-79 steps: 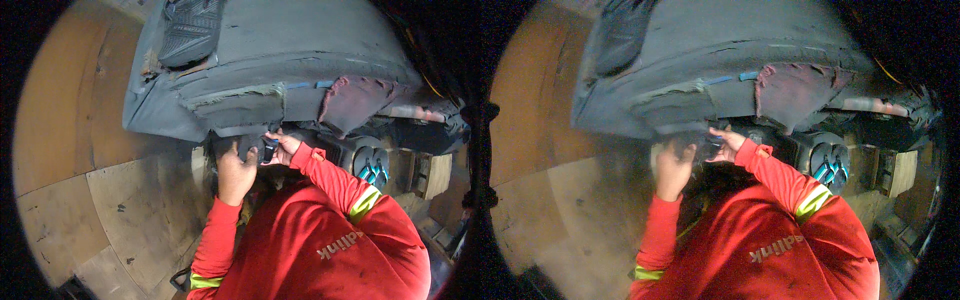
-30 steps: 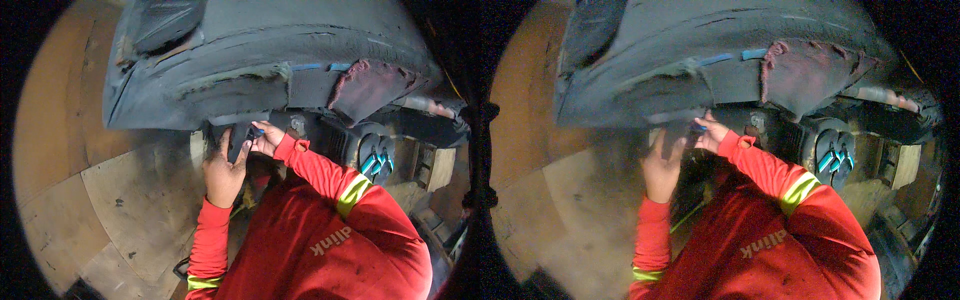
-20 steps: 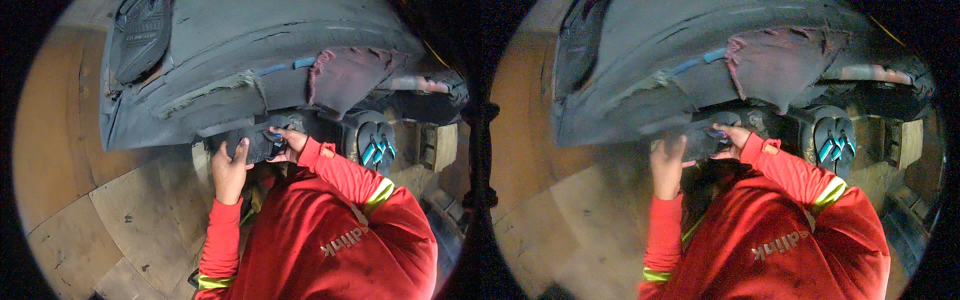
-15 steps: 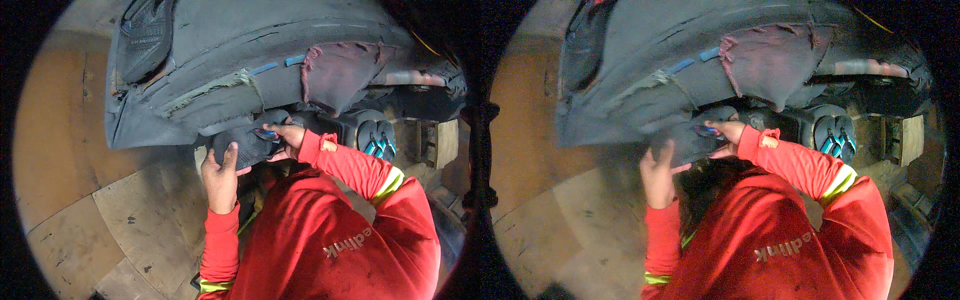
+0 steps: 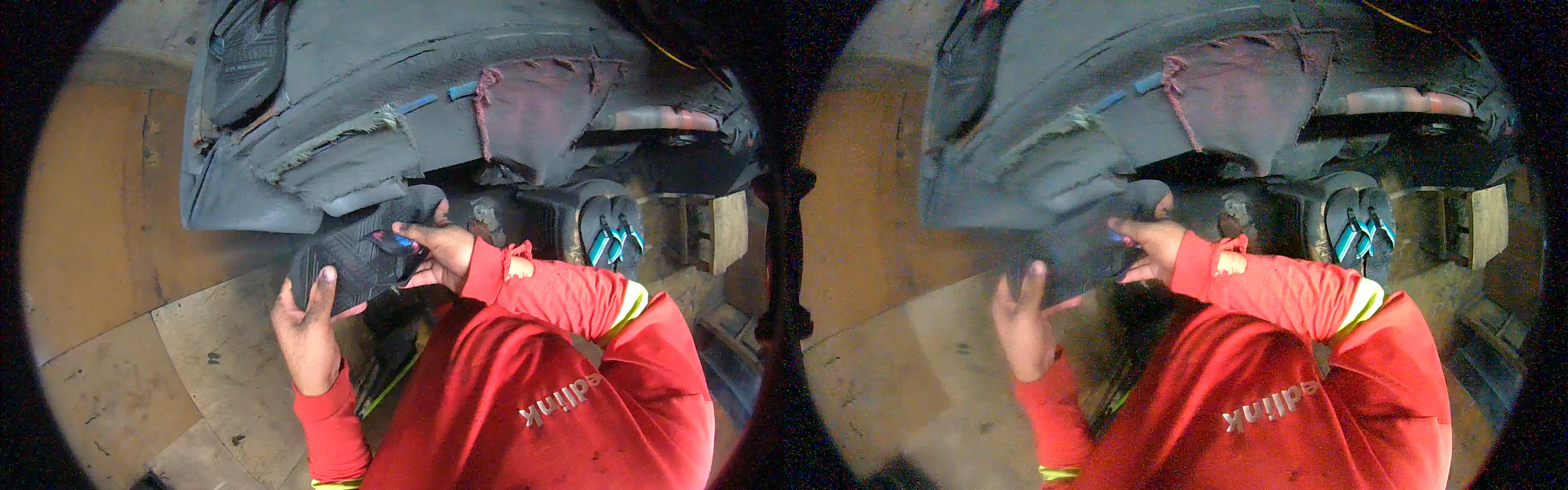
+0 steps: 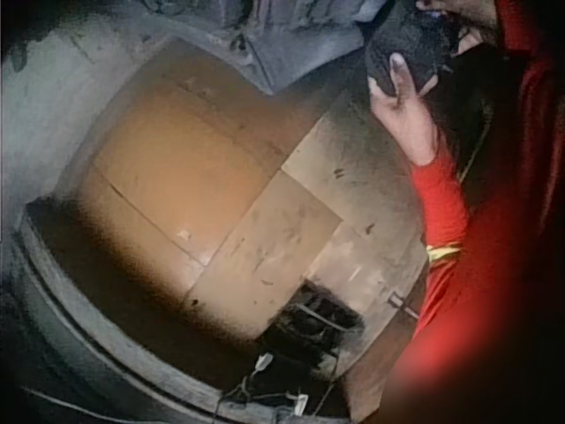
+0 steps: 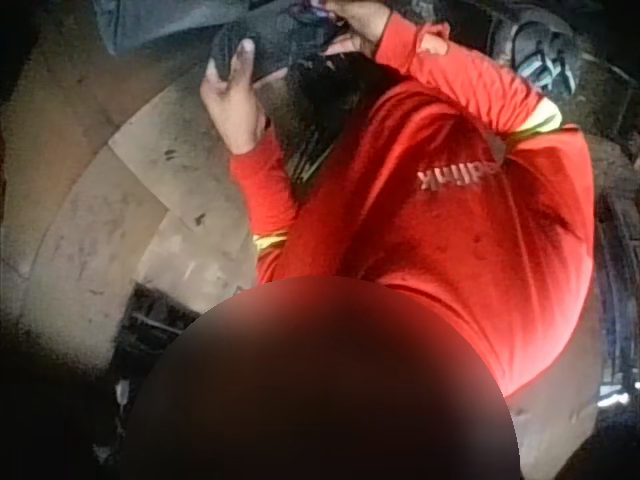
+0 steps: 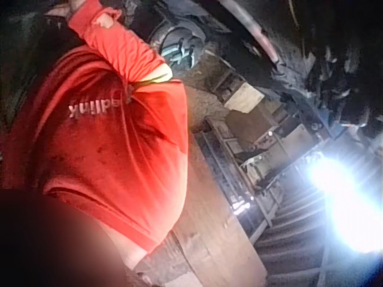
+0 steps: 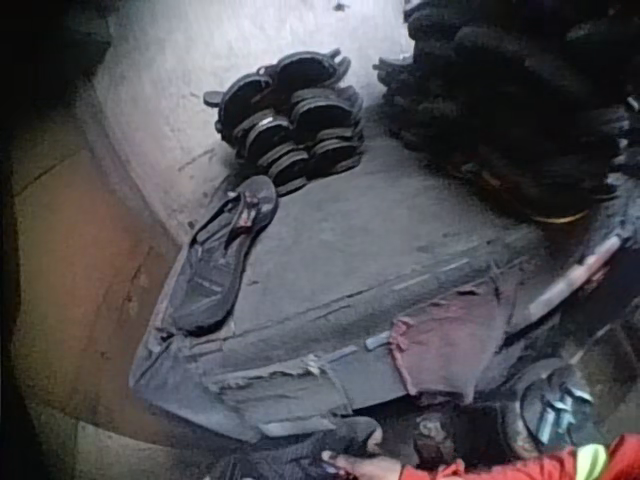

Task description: The person assembles flip-flops by hand, pressing the straps into the soles and aligning them. They repeatedly pick up pairs, attach the straps, and place the finished flip-flops on a nearby surface.

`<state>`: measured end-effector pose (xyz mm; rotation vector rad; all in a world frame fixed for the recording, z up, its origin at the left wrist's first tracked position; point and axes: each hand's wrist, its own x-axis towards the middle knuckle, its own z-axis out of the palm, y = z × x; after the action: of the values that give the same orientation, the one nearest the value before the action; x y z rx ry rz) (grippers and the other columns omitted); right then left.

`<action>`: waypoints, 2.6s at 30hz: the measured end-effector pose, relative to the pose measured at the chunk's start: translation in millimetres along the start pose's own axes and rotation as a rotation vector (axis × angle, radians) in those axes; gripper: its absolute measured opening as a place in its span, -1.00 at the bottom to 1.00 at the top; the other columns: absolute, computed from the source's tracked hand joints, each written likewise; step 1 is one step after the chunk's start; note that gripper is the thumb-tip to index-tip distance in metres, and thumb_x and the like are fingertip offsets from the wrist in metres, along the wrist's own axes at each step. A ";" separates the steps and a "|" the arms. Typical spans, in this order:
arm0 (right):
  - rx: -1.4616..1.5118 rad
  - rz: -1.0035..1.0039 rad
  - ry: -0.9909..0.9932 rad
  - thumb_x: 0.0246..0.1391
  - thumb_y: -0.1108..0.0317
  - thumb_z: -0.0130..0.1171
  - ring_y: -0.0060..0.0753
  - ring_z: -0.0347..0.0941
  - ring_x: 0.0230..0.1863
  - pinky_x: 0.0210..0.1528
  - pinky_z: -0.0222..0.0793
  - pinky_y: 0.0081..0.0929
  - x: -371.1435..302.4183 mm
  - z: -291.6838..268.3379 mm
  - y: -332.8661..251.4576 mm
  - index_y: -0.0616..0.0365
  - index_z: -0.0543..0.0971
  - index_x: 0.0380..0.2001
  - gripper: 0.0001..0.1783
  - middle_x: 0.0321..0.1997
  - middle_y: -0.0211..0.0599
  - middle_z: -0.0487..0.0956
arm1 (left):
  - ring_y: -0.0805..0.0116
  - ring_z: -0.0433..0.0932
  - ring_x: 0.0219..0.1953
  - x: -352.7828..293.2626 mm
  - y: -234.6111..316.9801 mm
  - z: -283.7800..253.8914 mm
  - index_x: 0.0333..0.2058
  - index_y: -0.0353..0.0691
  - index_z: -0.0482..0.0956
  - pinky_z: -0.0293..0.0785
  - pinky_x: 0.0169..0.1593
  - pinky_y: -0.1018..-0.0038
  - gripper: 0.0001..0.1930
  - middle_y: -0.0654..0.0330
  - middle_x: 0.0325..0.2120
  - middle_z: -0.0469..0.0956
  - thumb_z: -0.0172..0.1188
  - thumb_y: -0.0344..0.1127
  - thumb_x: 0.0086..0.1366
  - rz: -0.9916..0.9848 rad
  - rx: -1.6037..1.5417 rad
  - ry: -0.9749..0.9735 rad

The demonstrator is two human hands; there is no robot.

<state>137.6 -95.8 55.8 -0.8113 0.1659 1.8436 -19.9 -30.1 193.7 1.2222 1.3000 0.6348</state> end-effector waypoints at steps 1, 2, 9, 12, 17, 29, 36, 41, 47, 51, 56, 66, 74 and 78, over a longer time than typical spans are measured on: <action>0.001 -0.017 -0.018 0.17 -0.01 0.25 0.05 0.58 -0.05 -0.11 0.63 -0.19 -3.7 4.0 2.5 0.13 0.27 0.24 -0.29 0.18 -0.15 0.42 | 0.27 0.59 -0.22 -6.1 2.3 -3.4 -0.03 -0.33 0.47 0.71 -0.36 0.26 -0.68 0.11 -0.16 0.56 0.23 -0.30 0.31 0.004 0.000 0.001; 0.001 -0.034 -0.038 0.17 -0.01 0.25 0.01 0.59 -0.06 -0.11 0.63 -0.21 -7.5 8.4 5.0 0.11 0.28 0.24 -0.29 0.17 -0.15 0.45 | 0.27 0.59 -0.21 -12.0 3.2 -6.0 -0.03 -0.32 0.47 0.71 -0.35 0.27 -0.69 0.12 -0.16 0.56 0.23 -0.31 0.31 0.004 0.010 0.014; 0.027 -0.069 -0.069 0.23 0.23 0.22 -0.13 0.63 -0.11 -0.17 0.66 -0.16 -25.7 40.0 11.7 -0.24 -0.40 0.41 0.06 0.11 -0.15 0.53 | 0.23 0.59 -0.11 -58.9 -1.3 -28.1 0.09 -0.33 0.43 0.70 -0.24 0.25 -0.59 0.07 -0.08 0.55 0.23 -0.42 0.28 0.080 0.012 0.094; 0.011 -0.034 -0.107 0.20 0.35 0.25 -0.15 0.64 -0.10 -0.19 0.66 -0.12 -28.4 47.2 11.7 -0.45 -0.74 0.33 0.31 0.12 -0.11 0.51 | 0.22 0.58 -0.10 -77.9 -17.0 -39.9 0.10 -0.34 0.43 0.70 -0.23 0.24 -0.60 0.06 -0.06 0.54 0.19 -0.50 0.29 0.118 0.026 0.135; -0.072 -0.055 -0.230 0.19 0.41 0.24 -0.16 0.64 -0.15 -0.23 0.66 -0.17 -27.9 38.7 22.9 -0.54 -0.73 0.32 0.33 0.12 -0.10 0.48 | 0.15 0.63 -0.15 -113.6 -51.5 -51.2 0.05 -0.54 0.40 0.62 -0.03 0.28 -0.65 -0.09 -0.08 0.55 0.17 -0.53 0.32 0.133 -0.024 0.173; -0.038 -0.046 -0.196 0.27 0.43 0.12 -0.21 0.56 -0.02 -0.16 0.64 -0.10 9.5 -0.8 6.9 -0.74 -0.33 0.42 0.04 0.12 -0.32 0.46 | 0.03 0.68 -0.26 -77.7 -81.1 -22.4 0.10 -0.35 0.45 0.55 -0.17 0.33 -0.57 -0.11 -0.29 0.64 0.25 -0.33 0.30 0.345 0.415 0.079; -1.105 -0.534 -0.024 0.06 0.60 0.29 -0.39 0.32 0.28 0.29 0.27 -0.43 2.2 -13.9 27.2 -0.27 -0.29 0.48 0.19 0.43 -0.20 0.23 | 0.35 0.49 -0.02 -110.9 -203.2 -41.7 0.10 -0.34 0.34 0.42 0.06 0.41 -0.52 0.11 -0.06 0.51 0.28 -0.28 0.30 -0.164 -0.101 -0.177; -1.312 -0.702 -0.089 0.00 0.56 0.36 -0.33 0.08 0.44 0.43 -0.02 -0.42 10.0 -25.2 39.8 0.01 -0.22 0.49 0.18 0.54 -0.20 0.01 | 0.26 0.39 0.18 -42.5 -181.1 -21.6 0.30 -0.45 0.13 0.31 0.23 0.38 -0.22 -0.03 0.19 0.35 0.30 -0.12 0.29 0.112 -0.157 -0.192; -1.065 -0.539 -0.270 -0.08 0.50 0.45 -0.31 -0.43 0.55 0.50 -0.27 -0.41 20.1 -14.1 33.0 0.05 -0.47 0.44 0.38 0.58 -0.07 -0.35 | 0.18 0.62 -0.06 56.1 -133.2 9.2 0.14 -0.48 0.39 0.48 0.01 0.37 -0.35 -0.14 -0.14 0.62 0.25 0.00 0.31 0.267 0.076 -0.152; -0.762 -0.404 -0.386 -0.20 0.55 0.52 -0.45 -0.43 0.53 0.50 -0.33 -0.44 26.7 -6.4 30.3 0.09 -0.59 0.40 0.52 0.57 -0.20 -0.34 | 0.13 0.66 -0.12 58.9 -123.8 12.7 0.12 -0.45 0.42 0.53 -0.09 0.34 -0.45 -0.19 -0.20 0.63 0.22 -0.16 0.28 0.285 0.149 -0.151; -0.521 -0.265 -0.431 -0.16 0.68 0.41 -0.49 -0.19 0.46 0.42 -0.14 -0.44 31.5 -21.2 22.0 -0.12 -0.51 0.44 0.45 0.54 -0.31 -0.13 | 0.16 0.69 -0.25 67.9 -111.1 25.1 0.11 -0.47 0.42 0.56 -0.21 0.34 -0.46 -0.17 -0.32 0.64 0.20 -0.28 0.20 0.153 0.150 -0.173; -0.685 -0.210 -0.371 -0.19 0.76 0.40 -0.49 0.00 0.41 0.42 0.00 -0.49 31.7 -26.2 -3.7 -0.20 -0.59 0.43 0.52 0.49 -0.32 0.03 | 0.51 0.54 -0.48 67.8 -136.7 47.9 0.13 -0.42 0.46 0.47 -0.37 0.46 -0.44 0.09 -0.47 0.62 0.17 -0.43 0.08 0.172 -0.079 -0.084; -0.861 -0.381 -0.376 -0.14 0.78 0.35 -0.42 -0.02 0.43 0.38 0.10 -0.44 20.7 -23.5 17.2 -0.28 -0.64 0.40 0.51 0.51 -0.31 -0.05 | 0.22 0.67 -0.25 58.4 -134.9 32.7 0.13 -0.36 0.45 0.53 -0.20 0.34 -0.45 -0.03 -0.24 0.66 0.16 -0.46 0.10 0.400 -0.025 -0.077; -0.488 -0.211 -0.276 -0.06 0.75 0.29 -0.44 0.24 0.25 0.15 0.38 -0.45 35.4 -34.9 2.2 -0.38 -0.41 0.47 0.36 0.39 -0.34 0.16 | -0.01 0.66 -0.26 84.9 -123.0 52.7 -0.08 -0.36 0.55 0.52 -0.21 0.24 -0.61 -0.13 -0.36 0.63 0.20 -0.29 0.12 0.201 0.151 -0.111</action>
<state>144.3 -85.6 7.6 -0.8522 -0.5450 1.7919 16.3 -7.2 41.1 1.5044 1.1573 0.6108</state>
